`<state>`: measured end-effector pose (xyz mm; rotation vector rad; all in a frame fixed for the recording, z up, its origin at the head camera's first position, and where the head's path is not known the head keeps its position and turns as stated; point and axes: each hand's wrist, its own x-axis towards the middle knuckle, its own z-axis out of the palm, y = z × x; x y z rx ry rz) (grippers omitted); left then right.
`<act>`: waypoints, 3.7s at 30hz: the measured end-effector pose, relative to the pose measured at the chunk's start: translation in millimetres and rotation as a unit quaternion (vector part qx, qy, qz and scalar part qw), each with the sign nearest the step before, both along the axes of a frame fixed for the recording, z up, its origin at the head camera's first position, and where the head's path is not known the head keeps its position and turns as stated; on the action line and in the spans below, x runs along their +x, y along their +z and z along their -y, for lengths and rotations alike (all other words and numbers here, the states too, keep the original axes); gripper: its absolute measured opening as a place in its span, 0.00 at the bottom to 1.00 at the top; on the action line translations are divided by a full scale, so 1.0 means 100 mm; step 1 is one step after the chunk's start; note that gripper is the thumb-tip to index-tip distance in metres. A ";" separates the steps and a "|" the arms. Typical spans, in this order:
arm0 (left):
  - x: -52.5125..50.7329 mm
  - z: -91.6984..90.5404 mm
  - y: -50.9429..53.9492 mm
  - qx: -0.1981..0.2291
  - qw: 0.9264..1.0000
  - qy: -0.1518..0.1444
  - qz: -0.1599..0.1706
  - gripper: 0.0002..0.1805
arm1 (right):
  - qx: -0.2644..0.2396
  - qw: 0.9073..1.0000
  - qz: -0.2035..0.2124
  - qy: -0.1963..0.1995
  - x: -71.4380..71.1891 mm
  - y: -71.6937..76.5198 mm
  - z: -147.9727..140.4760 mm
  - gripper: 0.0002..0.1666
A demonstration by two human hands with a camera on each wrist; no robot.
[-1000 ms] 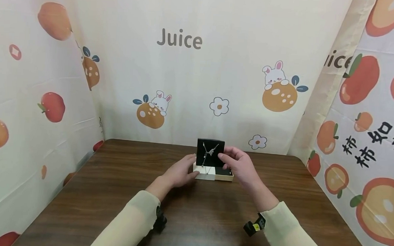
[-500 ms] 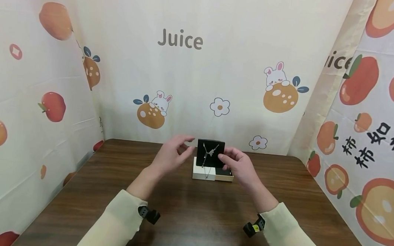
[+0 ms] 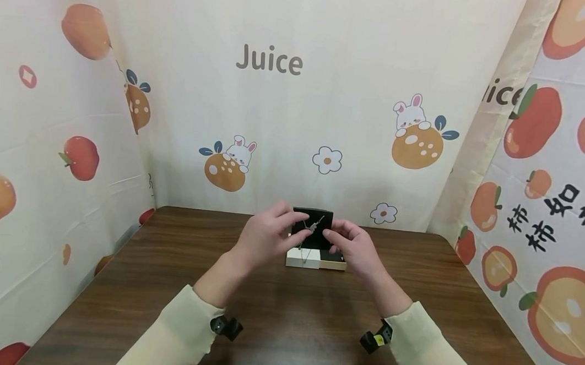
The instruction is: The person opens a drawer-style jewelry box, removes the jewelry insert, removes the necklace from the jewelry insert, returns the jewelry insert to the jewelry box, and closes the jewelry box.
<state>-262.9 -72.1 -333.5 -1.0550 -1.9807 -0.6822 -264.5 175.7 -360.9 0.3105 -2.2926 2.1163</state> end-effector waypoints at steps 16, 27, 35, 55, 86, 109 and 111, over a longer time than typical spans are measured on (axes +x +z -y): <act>0.00 -0.11 -0.07 -0.086 0.992 0.073 -0.056 0.13 | 0.004 1.000 -0.005 -0.001 0.01 0.05 0.01 0.13; -0.02 -0.17 -0.11 -0.078 0.991 0.089 -0.062 0.15 | 0.005 1.000 -0.006 0.005 0.00 0.04 0.01 0.15; -0.01 -0.22 -0.15 -0.069 0.990 0.107 -0.064 0.12 | 0.013 1.000 -0.001 0.007 0.01 0.04 0.02 0.12; 0.04 -0.28 -0.11 -0.060 0.993 0.094 -0.033 0.05 | 0.016 1.000 -0.002 0.010 0.02 0.01 0.03 0.14; -0.18 -0.13 0.21 -0.028 0.994 0.098 -0.043 0.05 | 0.012 1.000 -0.009 0.025 0.02 -0.04 0.00 0.09; -0.32 0.13 0.50 0.015 0.989 0.148 -0.025 0.06 | 0.046 0.999 0.005 0.024 0.05 -0.09 -0.01 0.11; -0.32 0.16 0.52 0.022 0.988 0.152 -0.023 0.07 | 0.046 0.999 0.004 0.025 0.05 -0.10 -0.01 0.12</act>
